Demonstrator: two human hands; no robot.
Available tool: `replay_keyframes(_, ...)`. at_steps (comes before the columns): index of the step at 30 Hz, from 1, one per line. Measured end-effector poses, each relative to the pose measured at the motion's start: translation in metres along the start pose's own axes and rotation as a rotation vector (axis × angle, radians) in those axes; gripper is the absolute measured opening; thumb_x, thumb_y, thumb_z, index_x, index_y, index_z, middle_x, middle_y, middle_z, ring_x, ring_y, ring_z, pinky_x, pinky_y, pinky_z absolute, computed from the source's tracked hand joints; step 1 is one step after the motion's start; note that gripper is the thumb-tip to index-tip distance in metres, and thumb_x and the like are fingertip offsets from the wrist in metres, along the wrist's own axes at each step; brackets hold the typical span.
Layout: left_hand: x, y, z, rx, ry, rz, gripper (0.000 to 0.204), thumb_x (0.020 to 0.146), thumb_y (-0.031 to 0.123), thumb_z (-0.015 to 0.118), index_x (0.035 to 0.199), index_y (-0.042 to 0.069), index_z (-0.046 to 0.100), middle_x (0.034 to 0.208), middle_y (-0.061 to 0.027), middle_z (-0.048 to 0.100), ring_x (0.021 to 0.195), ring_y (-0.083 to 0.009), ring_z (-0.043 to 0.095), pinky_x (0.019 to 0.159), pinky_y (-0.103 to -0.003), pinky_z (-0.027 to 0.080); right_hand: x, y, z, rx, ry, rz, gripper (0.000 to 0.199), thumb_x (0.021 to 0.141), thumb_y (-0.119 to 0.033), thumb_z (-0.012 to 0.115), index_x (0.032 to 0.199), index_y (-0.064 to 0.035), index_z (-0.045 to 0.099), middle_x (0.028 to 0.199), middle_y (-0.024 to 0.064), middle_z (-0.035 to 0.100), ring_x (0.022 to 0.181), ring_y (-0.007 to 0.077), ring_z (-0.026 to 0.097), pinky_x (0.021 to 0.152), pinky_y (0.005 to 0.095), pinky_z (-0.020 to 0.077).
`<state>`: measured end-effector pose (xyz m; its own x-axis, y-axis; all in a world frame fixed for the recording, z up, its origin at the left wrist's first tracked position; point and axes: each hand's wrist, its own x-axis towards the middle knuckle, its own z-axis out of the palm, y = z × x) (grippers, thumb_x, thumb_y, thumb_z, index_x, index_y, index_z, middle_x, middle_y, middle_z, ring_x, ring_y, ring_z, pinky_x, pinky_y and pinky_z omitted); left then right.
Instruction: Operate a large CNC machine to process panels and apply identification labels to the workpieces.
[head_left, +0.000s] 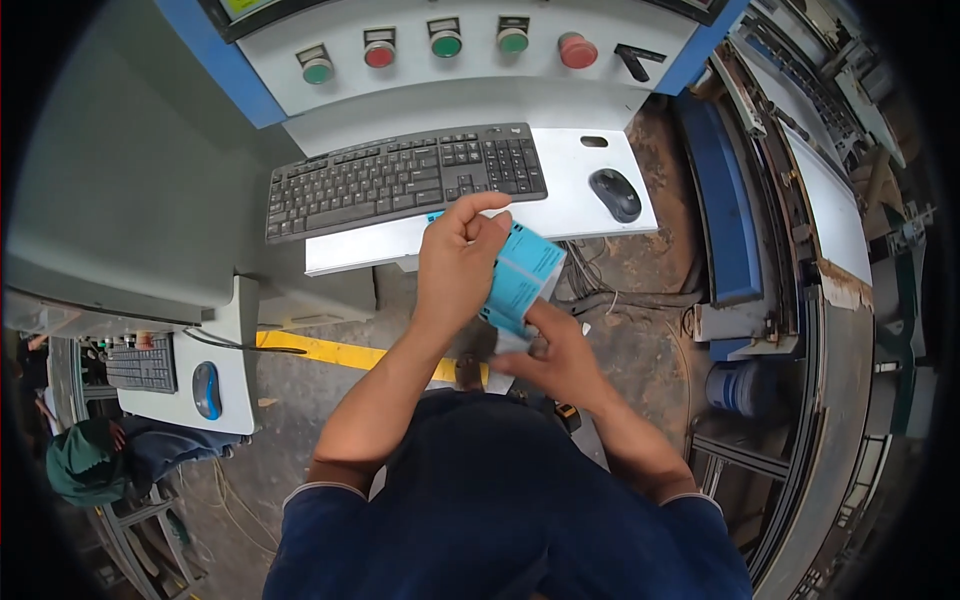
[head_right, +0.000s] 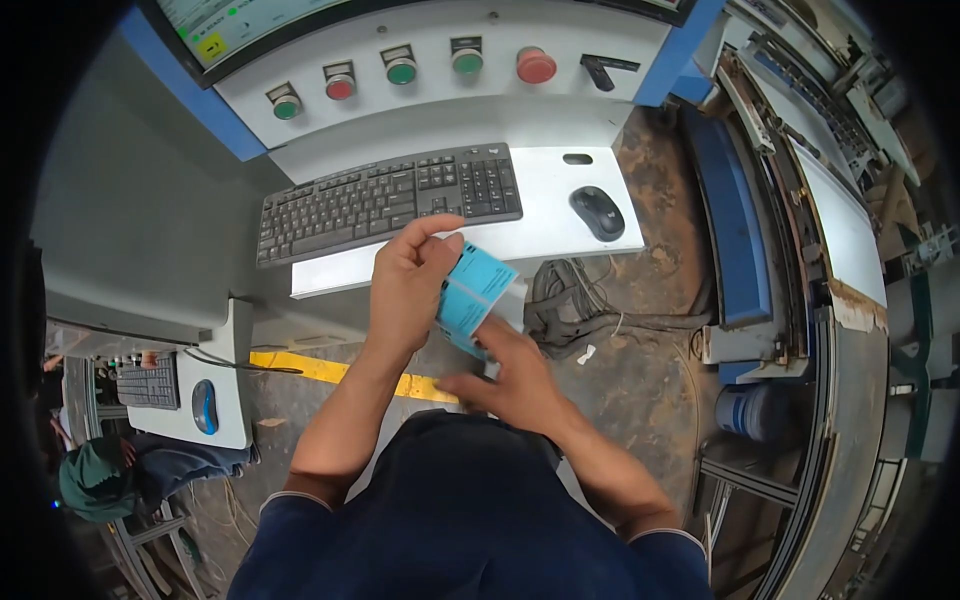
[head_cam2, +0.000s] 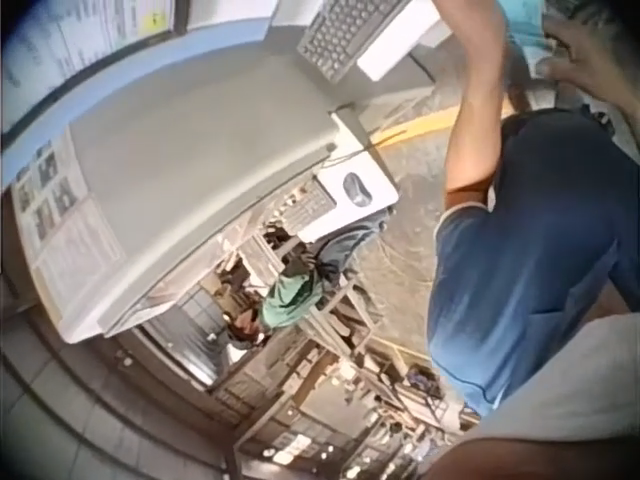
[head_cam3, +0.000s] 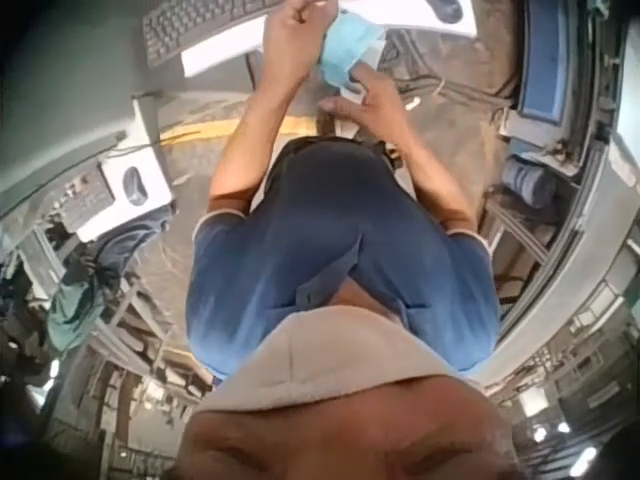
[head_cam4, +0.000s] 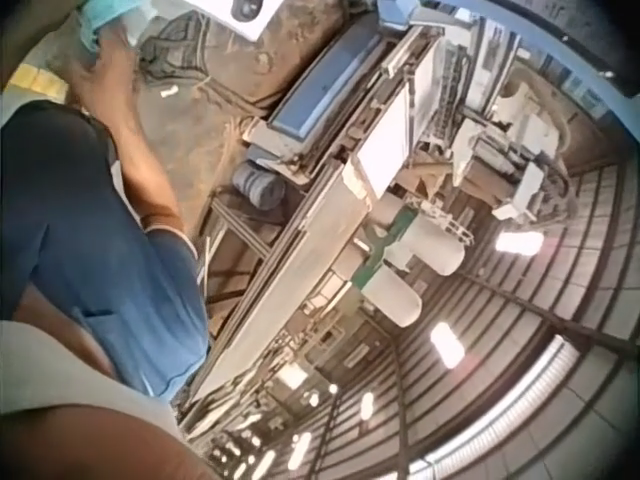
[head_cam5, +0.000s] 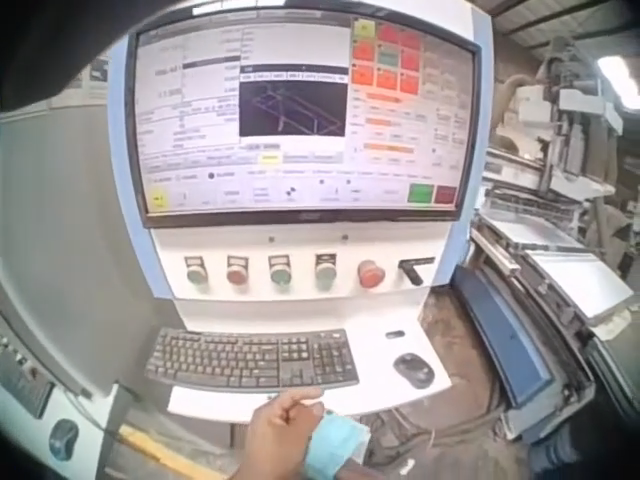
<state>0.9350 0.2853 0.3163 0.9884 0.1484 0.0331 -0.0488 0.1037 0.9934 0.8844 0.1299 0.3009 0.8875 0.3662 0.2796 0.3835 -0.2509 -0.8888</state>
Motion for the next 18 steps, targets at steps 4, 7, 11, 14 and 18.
replay_keyframes(4, 0.000, -0.002, 0.010, -0.242, -0.071, -0.116, 0.029, 0.102, 0.020, 0.060, 0.123, 0.002, 0.067, 0.084, 0.0035, 0.062, 0.073, -0.0021, 0.051, 0.063, -0.020, 0.040, 0.008, 0.013, -0.011, 0.277, -0.129, 0.511, 0.024, 0.099, -0.020, 0.066, 0.113, -0.0004, 0.069, 0.094, 0.0013, 0.074, 0.081, 0.0084, 0.067, 0.073, 0.0267, 0.0518)
replay_keyframes(7, -0.008, 0.001, -0.012, -0.250, -0.230, -0.284, 0.038, 0.104, 0.029, 0.057, 0.129, 0.002, 0.065, 0.105, -0.0046, 0.070, 0.091, -0.0081, 0.062, 0.075, -0.024, 0.050, 0.026, 0.017, -0.023, 0.838, 0.214, 0.447, 0.022, 0.100, -0.019, 0.065, 0.107, 0.0016, 0.070, 0.095, 0.0064, 0.074, 0.084, 0.0111, 0.069, 0.075, 0.0276, 0.0547)
replay_keyframes(11, -0.026, -0.002, -0.039, -0.091, -0.489, -0.273, 0.034, 0.101, 0.017, 0.060, 0.129, -0.001, 0.065, 0.111, -0.0075, 0.073, 0.096, -0.0110, 0.067, 0.082, -0.025, 0.053, 0.045, 0.013, -0.036, 0.879, 0.326, 0.371, 0.022, 0.101, -0.019, 0.063, 0.107, 0.0015, 0.068, 0.099, 0.0116, 0.074, 0.086, 0.0149, 0.071, 0.078, 0.0296, 0.0576)
replay_keyframes(14, -0.034, 0.000, -0.057, -0.083, -0.529, -0.226, 0.033, 0.099, 0.011, 0.061, 0.130, -0.001, 0.064, 0.111, -0.0074, 0.073, 0.095, -0.0111, 0.067, 0.080, -0.026, 0.055, 0.053, 0.008, -0.037, 0.872, 0.323, 0.341, 0.025, 0.100, -0.020, 0.064, 0.111, 0.0020, 0.066, 0.105, 0.0184, 0.073, 0.090, 0.0210, 0.073, 0.080, 0.0351, 0.0603)
replay_keyframes(18, -0.040, 0.009, -0.070, -0.153, -0.513, -0.211, 0.036, 0.099, 0.007, 0.062, 0.135, 0.000, 0.060, 0.113, -0.0068, 0.072, 0.099, -0.0107, 0.067, 0.079, -0.026, 0.055, 0.060, 0.001, -0.033, 0.888, 0.311, 0.275, 0.028, 0.100, -0.020, 0.063, 0.113, 0.0048, 0.065, 0.106, 0.0205, 0.072, 0.090, 0.0209, 0.073, 0.079, 0.0339, 0.0610)
